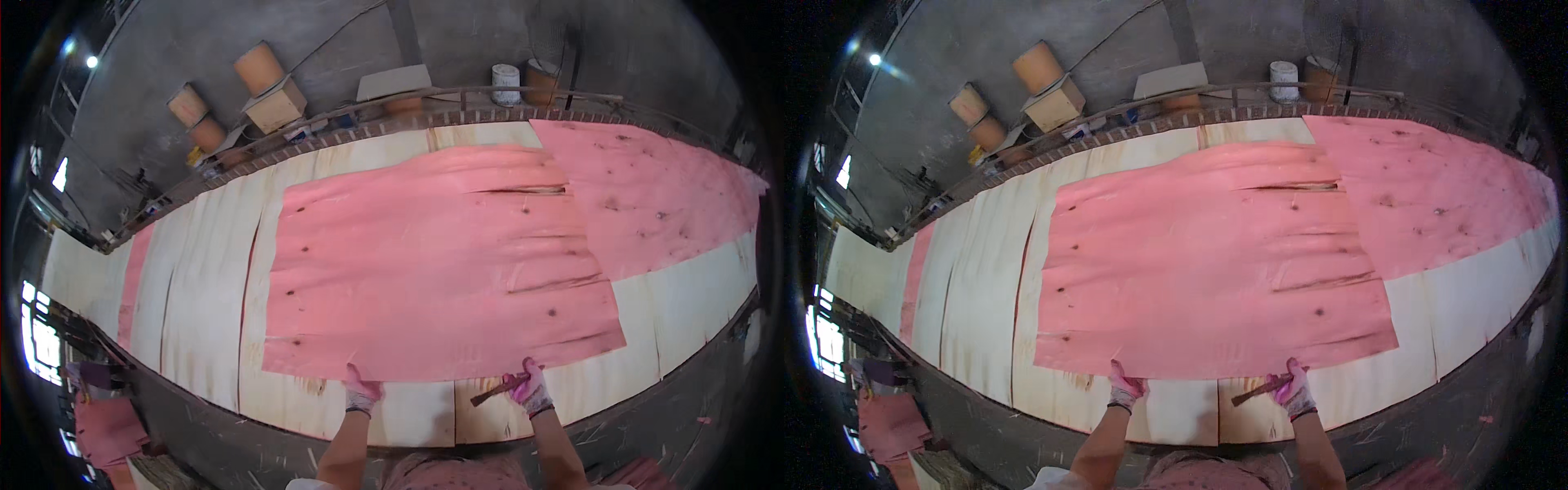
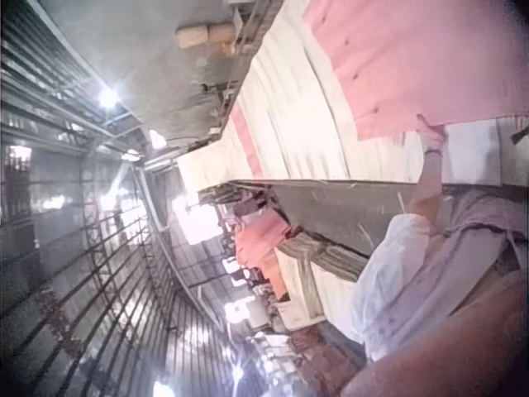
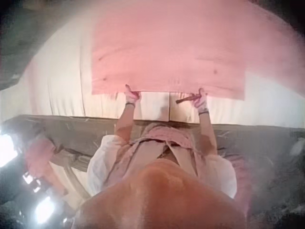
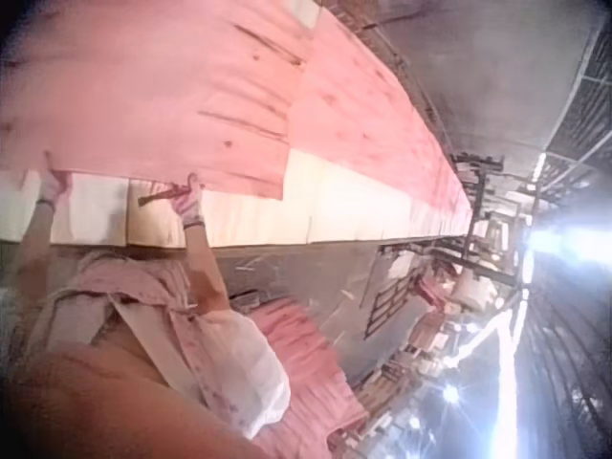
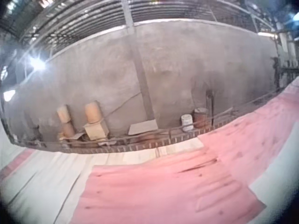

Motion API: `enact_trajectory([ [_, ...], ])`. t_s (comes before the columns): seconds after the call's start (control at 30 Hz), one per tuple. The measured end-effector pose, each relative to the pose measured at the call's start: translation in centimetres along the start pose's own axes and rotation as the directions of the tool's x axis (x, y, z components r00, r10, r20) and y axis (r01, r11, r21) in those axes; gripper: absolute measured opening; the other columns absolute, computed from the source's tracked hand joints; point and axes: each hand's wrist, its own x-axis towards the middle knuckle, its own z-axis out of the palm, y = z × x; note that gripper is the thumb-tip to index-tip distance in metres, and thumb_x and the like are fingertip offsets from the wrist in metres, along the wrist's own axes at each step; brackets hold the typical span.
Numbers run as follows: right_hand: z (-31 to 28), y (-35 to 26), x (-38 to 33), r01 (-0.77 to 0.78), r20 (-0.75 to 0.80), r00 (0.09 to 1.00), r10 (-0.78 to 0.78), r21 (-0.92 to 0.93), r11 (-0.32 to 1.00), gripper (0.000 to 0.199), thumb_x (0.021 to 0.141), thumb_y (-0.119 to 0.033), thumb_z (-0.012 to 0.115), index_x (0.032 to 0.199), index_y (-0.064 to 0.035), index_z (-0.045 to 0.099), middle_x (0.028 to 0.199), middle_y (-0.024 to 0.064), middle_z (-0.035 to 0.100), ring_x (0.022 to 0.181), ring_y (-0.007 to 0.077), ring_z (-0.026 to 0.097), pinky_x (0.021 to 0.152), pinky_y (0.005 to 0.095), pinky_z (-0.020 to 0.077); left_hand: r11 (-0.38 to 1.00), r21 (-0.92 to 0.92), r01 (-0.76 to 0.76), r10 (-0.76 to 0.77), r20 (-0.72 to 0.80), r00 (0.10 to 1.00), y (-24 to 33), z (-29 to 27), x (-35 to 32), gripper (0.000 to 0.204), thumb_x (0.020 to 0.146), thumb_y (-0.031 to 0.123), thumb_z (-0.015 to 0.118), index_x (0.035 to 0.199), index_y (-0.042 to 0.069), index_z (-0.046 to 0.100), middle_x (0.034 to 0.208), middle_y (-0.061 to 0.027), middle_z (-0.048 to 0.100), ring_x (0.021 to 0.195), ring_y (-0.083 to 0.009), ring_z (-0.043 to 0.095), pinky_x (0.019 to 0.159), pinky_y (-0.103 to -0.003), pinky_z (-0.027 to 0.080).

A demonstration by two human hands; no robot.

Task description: The person positions wooden veneer sheets along a conveyor line, retrieves pink veneer sheets from a stack, and lays them over the wooden sheets on the line.

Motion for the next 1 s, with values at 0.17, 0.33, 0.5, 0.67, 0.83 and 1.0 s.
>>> enact_trajectory([
  [0.17, -1.7, 1.0, 3.6, -0.132, -0.212, 0.974, 0.080, -0.246, 0.960, 0.026, 0.088, -0.037, 0.056, 0.098, -0.0121, 0.055, 0.080, 0.0079, 0.062, 0.060, 0.0226, 0.058, 0.043, 0.0325, 0.0469, 0.942, 0.264, -0.207, 0.167, 0.165, 0.972, 0.9, -3.4, 4.7, 0.048, 0.092, 0.045, 0.047, 0.126, 0.012, 0.047, 0.125, -0.0066, 0.053, 0.117, -0.0257, 0.049, 0.092, -0.040, 0.048],
  [0.33, 2.0, 3.3, 2.0, -0.283, -0.096, 0.957, 0.273, -0.111, 0.953, 0.027, 0.088, -0.026, 0.058, 0.104, -0.0066, 0.051, 0.081, 0.0090, 0.062, 0.070, 0.0250, 0.060, 0.057, 0.0336, 0.0527, 0.927, 0.227, -0.299, 0.290, 0.072, 0.954, 4.6, -1.8, 3.4, 0.047, 0.091, 0.043, 0.049, 0.125, 0.010, 0.049, 0.122, -0.0069, 0.055, 0.111, -0.0248, 0.054, 0.091, -0.041, 0.048],
  [0.5, 4.0, 5.0, 7.5, -0.211, -0.170, 0.968, 0.183, -0.166, 0.963, 0.027, 0.088, -0.020, 0.058, 0.108, -0.0059, 0.046, 0.078, 0.0115, 0.058, 0.066, 0.0270, 0.058, 0.062, 0.0408, 0.0538, 0.974, 0.224, -0.034, -0.041, 0.321, 0.946, 8.0, -6.5, 10.1, 0.044, 0.090, 0.043, 0.050, 0.118, 0.009, 0.053, 0.112, -0.0057, 0.061, 0.097, -0.0240, 0.061, 0.078, -0.037, 0.053],
  [0.67, 3.6, 2.2, 9.0, -0.051, -0.120, 0.992, 0.033, -0.156, 0.986, 0.030, 0.088, -0.018, 0.057, 0.113, -0.0052, 0.045, 0.079, 0.0144, 0.057, 0.061, 0.0326, 0.059, 0.064, 0.0473, 0.0541, 0.948, 0.315, -0.055, 0.088, -0.092, 0.992, 4.1, -5.0, 12.4, 0.044, 0.088, 0.046, 0.051, 0.112, 0.009, 0.055, 0.101, -0.0046, 0.064, 0.083, -0.0229, 0.063, 0.063, -0.034, 0.054],
  [0.83, 5.4, -5.9, 10.2, 0.203, 0.046, 0.979, -0.198, -0.280, 0.938, 0.035, 0.087, -0.023, 0.057, 0.112, -0.0034, 0.044, 0.079, 0.0136, 0.059, 0.058, 0.0286, 0.058, 0.061, 0.0430, 0.0542, 0.983, 0.132, -0.129, 0.123, 0.052, 0.991, -1.7, 2.2, 11.2, 0.041, 0.089, 0.038, 0.054, 0.119, 0.010, 0.053, 0.115, -0.0056, 0.060, 0.106, -0.0251, 0.058, 0.087, -0.042, 0.051],
  [1.0, 7.6, -1.0, 12.4, 0.186, 0.000, 0.979, -0.202, -0.389, 0.902, 0.032, 0.086, -0.027, 0.060, 0.108, -0.0065, 0.048, 0.075, 0.0094, 0.055, 0.065, 0.0238, 0.057, 0.058, 0.0373, 0.0536, 0.989, 0.001, -0.147, 0.147, -0.025, 0.989, -0.2, -0.7, 11.2, 0.041, 0.090, 0.038, 0.055, 0.120, 0.010, 0.052, 0.118, -0.0077, 0.058, 0.109, -0.0242, 0.056, 0.092, -0.041, 0.049],
])
